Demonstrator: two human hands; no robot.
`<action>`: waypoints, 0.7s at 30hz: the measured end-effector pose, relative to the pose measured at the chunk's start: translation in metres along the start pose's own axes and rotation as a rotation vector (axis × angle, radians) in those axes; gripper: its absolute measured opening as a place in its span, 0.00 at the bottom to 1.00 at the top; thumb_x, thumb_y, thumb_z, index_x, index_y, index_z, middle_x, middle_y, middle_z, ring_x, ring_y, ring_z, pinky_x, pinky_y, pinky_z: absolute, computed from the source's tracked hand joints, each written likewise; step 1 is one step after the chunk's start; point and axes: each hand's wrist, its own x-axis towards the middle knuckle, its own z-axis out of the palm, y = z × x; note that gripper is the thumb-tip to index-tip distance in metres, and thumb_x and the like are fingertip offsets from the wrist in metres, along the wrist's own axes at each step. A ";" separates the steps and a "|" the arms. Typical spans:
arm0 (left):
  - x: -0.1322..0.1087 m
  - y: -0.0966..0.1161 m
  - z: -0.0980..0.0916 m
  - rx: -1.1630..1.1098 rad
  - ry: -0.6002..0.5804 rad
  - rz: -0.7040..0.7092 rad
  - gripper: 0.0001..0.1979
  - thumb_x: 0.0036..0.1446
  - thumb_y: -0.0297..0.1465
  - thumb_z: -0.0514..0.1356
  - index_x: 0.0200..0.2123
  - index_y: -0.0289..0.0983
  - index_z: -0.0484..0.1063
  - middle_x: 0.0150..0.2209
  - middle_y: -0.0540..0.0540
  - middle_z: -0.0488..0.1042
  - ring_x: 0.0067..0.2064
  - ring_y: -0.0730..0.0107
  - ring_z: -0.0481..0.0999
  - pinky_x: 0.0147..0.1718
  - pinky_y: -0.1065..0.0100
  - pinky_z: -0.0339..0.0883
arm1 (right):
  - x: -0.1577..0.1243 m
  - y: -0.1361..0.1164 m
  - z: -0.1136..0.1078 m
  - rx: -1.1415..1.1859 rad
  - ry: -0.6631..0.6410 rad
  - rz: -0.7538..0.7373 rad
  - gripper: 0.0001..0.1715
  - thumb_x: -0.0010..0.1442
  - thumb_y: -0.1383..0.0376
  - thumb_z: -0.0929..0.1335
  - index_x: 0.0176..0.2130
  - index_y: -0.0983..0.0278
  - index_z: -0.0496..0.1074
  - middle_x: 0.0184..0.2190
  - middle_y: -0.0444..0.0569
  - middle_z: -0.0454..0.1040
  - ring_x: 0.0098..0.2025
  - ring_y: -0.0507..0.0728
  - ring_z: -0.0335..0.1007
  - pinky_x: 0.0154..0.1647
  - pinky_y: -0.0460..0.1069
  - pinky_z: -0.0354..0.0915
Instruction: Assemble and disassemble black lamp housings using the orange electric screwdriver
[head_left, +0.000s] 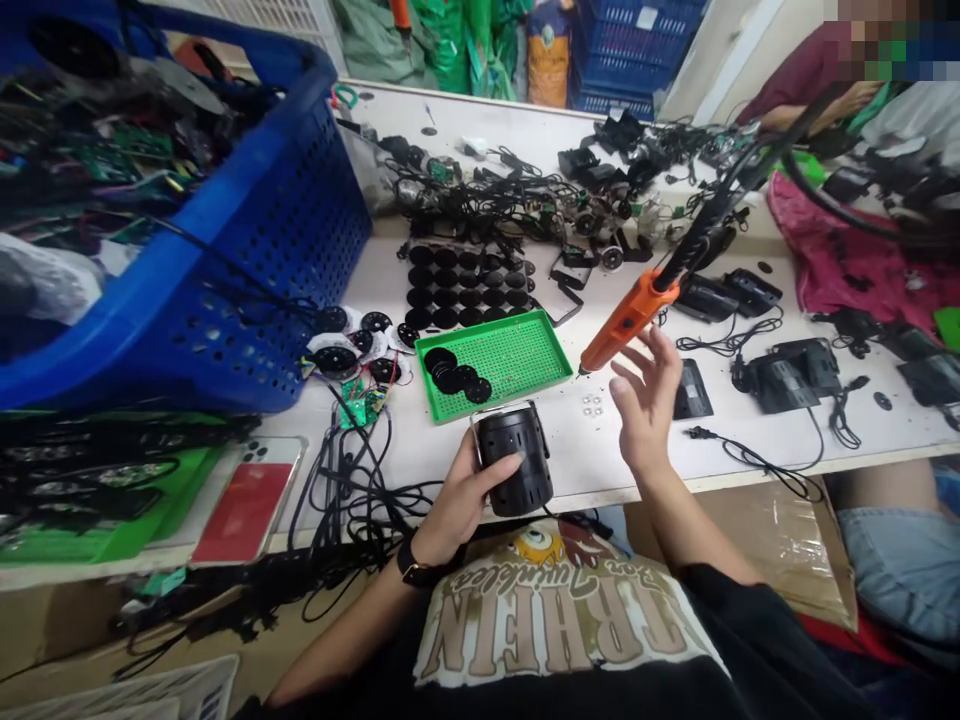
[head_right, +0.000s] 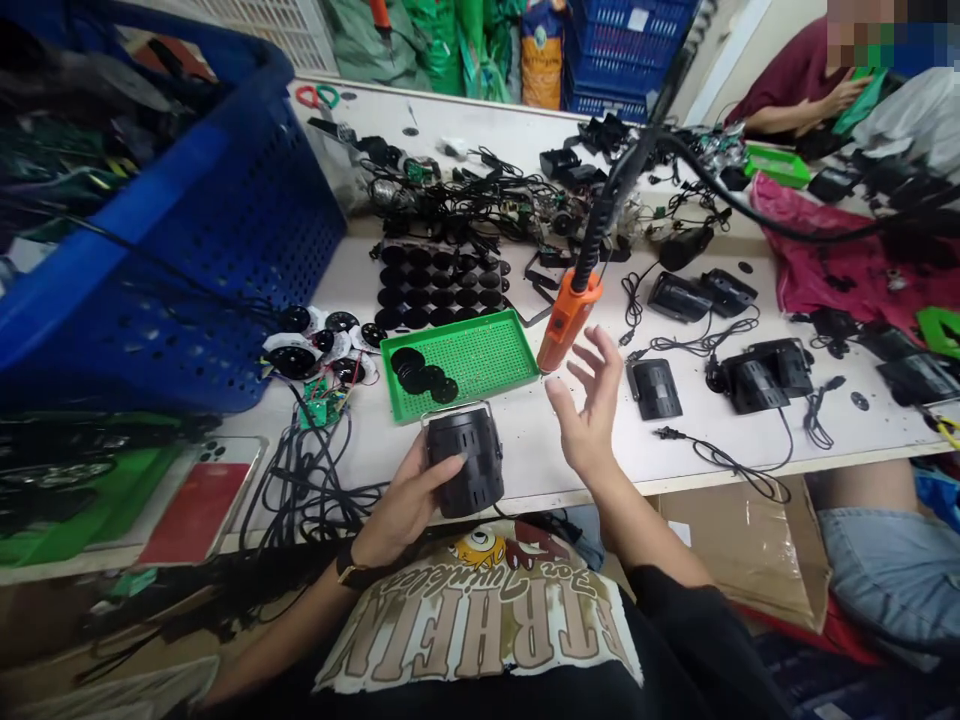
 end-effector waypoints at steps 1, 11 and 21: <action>0.000 0.001 -0.002 -0.011 0.016 -0.002 0.34 0.48 0.38 0.78 0.56 0.43 0.71 0.52 0.46 0.79 0.53 0.59 0.77 0.54 0.57 0.73 | 0.014 0.002 0.007 0.016 0.014 -0.026 0.41 0.64 0.44 0.69 0.69 0.46 0.55 0.69 0.54 0.60 0.64 0.65 0.70 0.61 0.66 0.73; -0.009 0.002 -0.004 -0.107 0.011 -0.016 0.33 0.47 0.36 0.78 0.55 0.42 0.71 0.50 0.47 0.79 0.50 0.61 0.78 0.50 0.58 0.76 | 0.038 -0.019 0.039 0.484 -0.069 0.100 0.36 0.58 0.34 0.64 0.51 0.56 0.73 0.30 0.41 0.68 0.18 0.48 0.63 0.16 0.46 0.59; -0.005 0.003 -0.002 -0.150 -0.026 -0.012 0.32 0.45 0.35 0.77 0.53 0.42 0.71 0.47 0.48 0.78 0.46 0.64 0.78 0.48 0.58 0.76 | -0.016 -0.031 0.014 0.523 -0.145 0.223 0.39 0.53 0.33 0.67 0.50 0.56 0.74 0.30 0.42 0.67 0.19 0.52 0.65 0.15 0.49 0.60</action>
